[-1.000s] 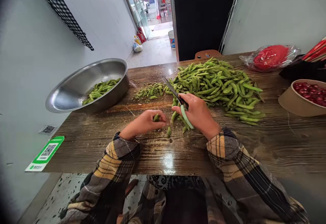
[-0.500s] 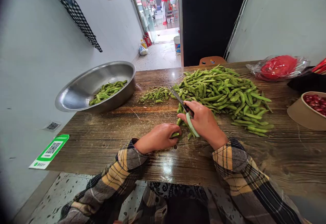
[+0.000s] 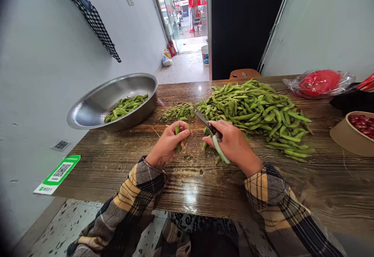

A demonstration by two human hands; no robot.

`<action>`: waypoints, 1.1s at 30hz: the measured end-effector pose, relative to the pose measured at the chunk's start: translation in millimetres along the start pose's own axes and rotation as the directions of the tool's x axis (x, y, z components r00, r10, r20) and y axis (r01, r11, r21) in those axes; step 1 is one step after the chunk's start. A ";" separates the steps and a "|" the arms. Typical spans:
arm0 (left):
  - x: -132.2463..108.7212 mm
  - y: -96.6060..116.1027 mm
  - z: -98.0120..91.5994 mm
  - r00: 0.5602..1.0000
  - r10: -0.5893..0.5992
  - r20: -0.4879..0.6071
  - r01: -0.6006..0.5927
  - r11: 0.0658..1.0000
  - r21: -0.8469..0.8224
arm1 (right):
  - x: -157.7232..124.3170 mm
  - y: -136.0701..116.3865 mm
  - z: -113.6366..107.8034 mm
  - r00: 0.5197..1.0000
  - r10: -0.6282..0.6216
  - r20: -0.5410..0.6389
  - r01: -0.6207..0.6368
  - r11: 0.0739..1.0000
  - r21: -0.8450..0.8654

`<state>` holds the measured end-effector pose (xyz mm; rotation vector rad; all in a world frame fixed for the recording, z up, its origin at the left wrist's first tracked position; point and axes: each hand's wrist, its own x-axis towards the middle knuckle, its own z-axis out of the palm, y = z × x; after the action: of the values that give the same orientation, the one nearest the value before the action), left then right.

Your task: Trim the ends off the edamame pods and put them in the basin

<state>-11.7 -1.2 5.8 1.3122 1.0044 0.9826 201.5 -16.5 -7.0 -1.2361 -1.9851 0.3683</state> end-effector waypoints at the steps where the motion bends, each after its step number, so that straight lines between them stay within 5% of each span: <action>1: 0.8 0.4 -1.5 1.000 -0.016 -0.023 0.014 0.997 -0.069 | -0.3 -1.5 -0.7 0.999 -0.008 0.040 0.008 1.000 -0.004; 5: 2.2 -1.3 -2.9 0.997 -0.022 -0.077 0.008 0.984 -0.176 | -0.7 -5.0 -2.9 0.982 -0.037 0.183 0.043 0.999 -0.027; 9: 0.7 -1.2 -1.6 0.995 0.027 -0.096 -0.036 0.994 -0.099 | -0.6 -6.6 -3.5 0.968 -0.071 0.240 0.076 0.997 -0.013; 24: 0.5 -5.9 0.6 1.000 0.022 0.006 -0.022 1.000 0.020 | -2.6 -8.6 0.5 0.961 -0.102 0.255 0.131 0.987 -0.097; 33: 2.9 -10.2 -1.3 0.993 -0.114 0.016 0.115 0.993 -0.034 | -2.4 -4.7 -1.4 0.947 -0.124 0.296 0.167 0.978 -0.124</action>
<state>-12.1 1.7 -4.5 1.2175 1.0354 0.8989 200.1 -21.1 -4.3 -1.1681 -2.3750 0.3467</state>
